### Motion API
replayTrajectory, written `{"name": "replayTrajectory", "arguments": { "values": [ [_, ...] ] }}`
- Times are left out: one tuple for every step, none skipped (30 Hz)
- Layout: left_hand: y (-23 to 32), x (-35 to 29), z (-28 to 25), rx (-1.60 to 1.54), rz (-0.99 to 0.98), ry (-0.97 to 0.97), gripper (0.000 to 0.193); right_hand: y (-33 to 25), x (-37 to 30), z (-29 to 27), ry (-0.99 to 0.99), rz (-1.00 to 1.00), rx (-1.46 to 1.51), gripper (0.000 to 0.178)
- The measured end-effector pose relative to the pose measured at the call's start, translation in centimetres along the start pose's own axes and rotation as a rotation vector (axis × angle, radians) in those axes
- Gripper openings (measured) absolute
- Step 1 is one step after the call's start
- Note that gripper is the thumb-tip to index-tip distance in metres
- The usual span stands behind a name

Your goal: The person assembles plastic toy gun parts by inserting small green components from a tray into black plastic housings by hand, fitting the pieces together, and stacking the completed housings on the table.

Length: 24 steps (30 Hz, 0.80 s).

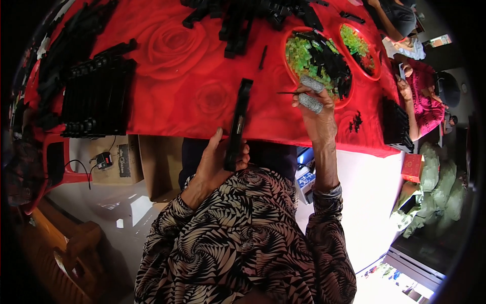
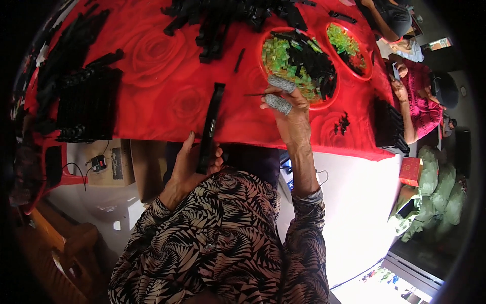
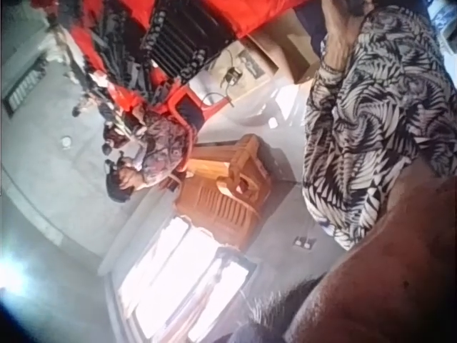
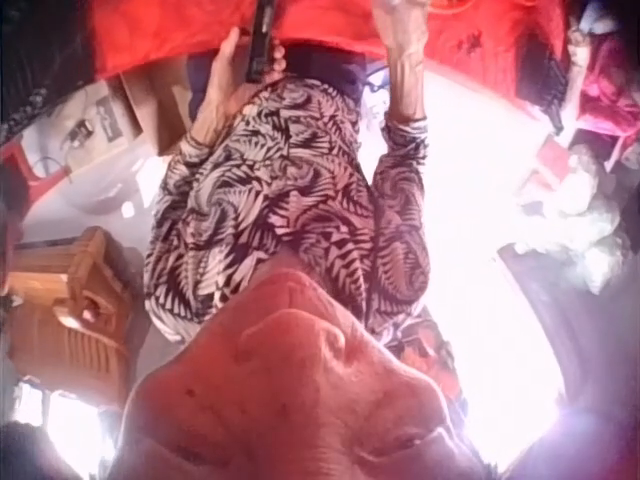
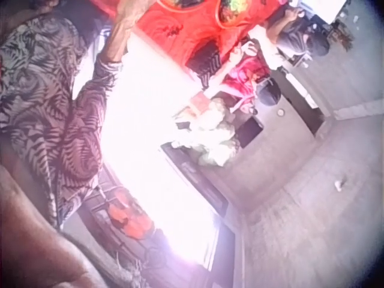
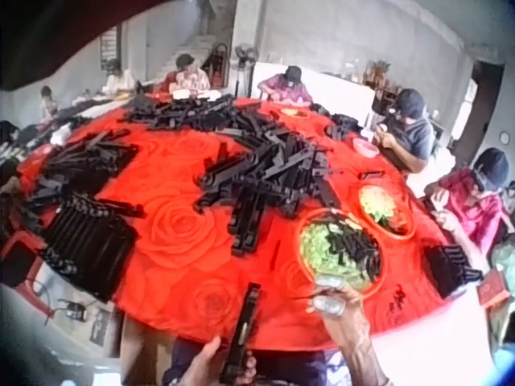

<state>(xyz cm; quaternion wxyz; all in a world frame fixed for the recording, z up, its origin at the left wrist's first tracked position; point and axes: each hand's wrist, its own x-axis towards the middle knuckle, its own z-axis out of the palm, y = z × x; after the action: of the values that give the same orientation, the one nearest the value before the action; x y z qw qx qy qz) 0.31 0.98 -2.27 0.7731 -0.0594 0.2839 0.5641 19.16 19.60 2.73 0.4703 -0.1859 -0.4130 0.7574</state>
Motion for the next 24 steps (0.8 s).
{"name": "replayTrajectory", "arguments": {
  "values": [
    [0.0,0.0,-0.2,-0.002,-0.012,-0.04,0.066,0.6,-0.3,0.2,0.008,0.001,0.015,0.037],
    [0.0,-0.1,-0.5,-0.005,-0.024,-0.081,0.067,1.2,-0.5,0.5,-0.008,0.035,0.083,0.036],
    [0.0,-0.2,-0.5,-0.015,-0.029,-0.089,0.068,1.6,-0.8,0.6,-0.024,0.067,0.149,0.036],
    [0.0,-0.4,-0.4,-0.008,-0.034,-0.077,0.068,2.1,-1.0,0.6,-0.017,0.067,0.162,0.036],
    [0.0,-0.6,-0.2,0.032,-0.007,-0.03,0.067,2.5,-0.9,0.5,-0.04,0.077,0.179,0.036],
    [0.0,-0.9,0.1,0.074,0.018,0.025,0.066,2.9,-0.9,0.4,-0.06,0.089,0.204,0.035],
    [0.1,-1.2,-0.1,0.109,0.03,0.035,0.059,3.0,-0.9,0.4,-0.085,0.09,0.19,0.036],
    [0.1,-1.6,-0.4,0.118,0.022,0.053,0.059,3.0,-1.0,0.3,-0.074,0.091,0.209,0.036],
    [-0.1,-2.2,-1.1,0.184,0.055,0.137,0.056,2.8,-1.1,0.7,-0.074,0.116,0.237,0.036],
    [-0.3,-3.0,-1.9,0.253,0.082,0.215,0.053,2.7,-1.4,0.9,-0.071,0.135,0.262,0.037],
    [-0.9,-3.3,-5.3,0.164,0.148,0.186,0.037,2.8,-1.6,0.8,-0.075,0.117,0.239,0.035],
    [-1.1,-4.5,-5.1,0.168,0.141,0.196,0.037,3.0,-1.9,0.8,-0.067,0.119,0.247,0.035],
    [-0.9,-5.9,-3.9,0.458,0.338,0.336,0.03,2.9,-2.0,1.0,-0.074,0.121,0.216,0.034],
    [-0.7,-7.0,-2.8,0.75,0.533,0.473,0.023,2.8,-2.2,1.3,-0.083,0.124,0.185,0.033],
    [-0.6,-7.9,-1.6,0.784,0.613,0.511,0.021,2.4,-2.3,1.9,-0.07,0.146,0.19,0.033],
    [-0.5,-8.4,-0.8,0.816,0.694,0.549,0.018,2.3,-2.5,2.3,-0.068,0.153,0.198,0.033],
    [-0.4,-8.6,-0.8,0.803,0.752,0.489,0.02,2.2,-2.7,2.5,-0.128,0.145,0.079,0.033],
    [0.1,-8.8,0.2,0.804,0.747,0.501,0.02,1.8,-2.9,2.9,-0.188,0.137,-0.039,0.034],
    [0.8,-8.8,1.5,0.812,0.686,0.399,0.022,1.6,-3.2,3.5,-0.238,0.164,-0.008,0.033],
    [1.4,-8.7,2.6,0.816,0.623,0.298,0.024,1.1,-3.5,4.3,-0.243,0.175,-0.001,0.033],
    [1.8,-8.2,3.2,0.73,0.541,0.198,0.025,0.8,-3.9,5.2,-0.32,0.161,-0.123,0.032],
    [2.3,-7.6,3.9,0.644,0.457,0.099,0.026,0.7,-4.2,5.7,-0.394,0.145,-0.242,0.032],
    [2.8,-7.3,4.7,0.614,0.354,0.051,0.029,1.1,-4.4,5.8,-0.431,0.149,-0.256,0.032],
    [3.0,-6.8,4.8,0.613,0.351,0.057,0.029,0.8,-4.8,6.4,-0.386,0.219,-0.291,0.032]
  ]
}}
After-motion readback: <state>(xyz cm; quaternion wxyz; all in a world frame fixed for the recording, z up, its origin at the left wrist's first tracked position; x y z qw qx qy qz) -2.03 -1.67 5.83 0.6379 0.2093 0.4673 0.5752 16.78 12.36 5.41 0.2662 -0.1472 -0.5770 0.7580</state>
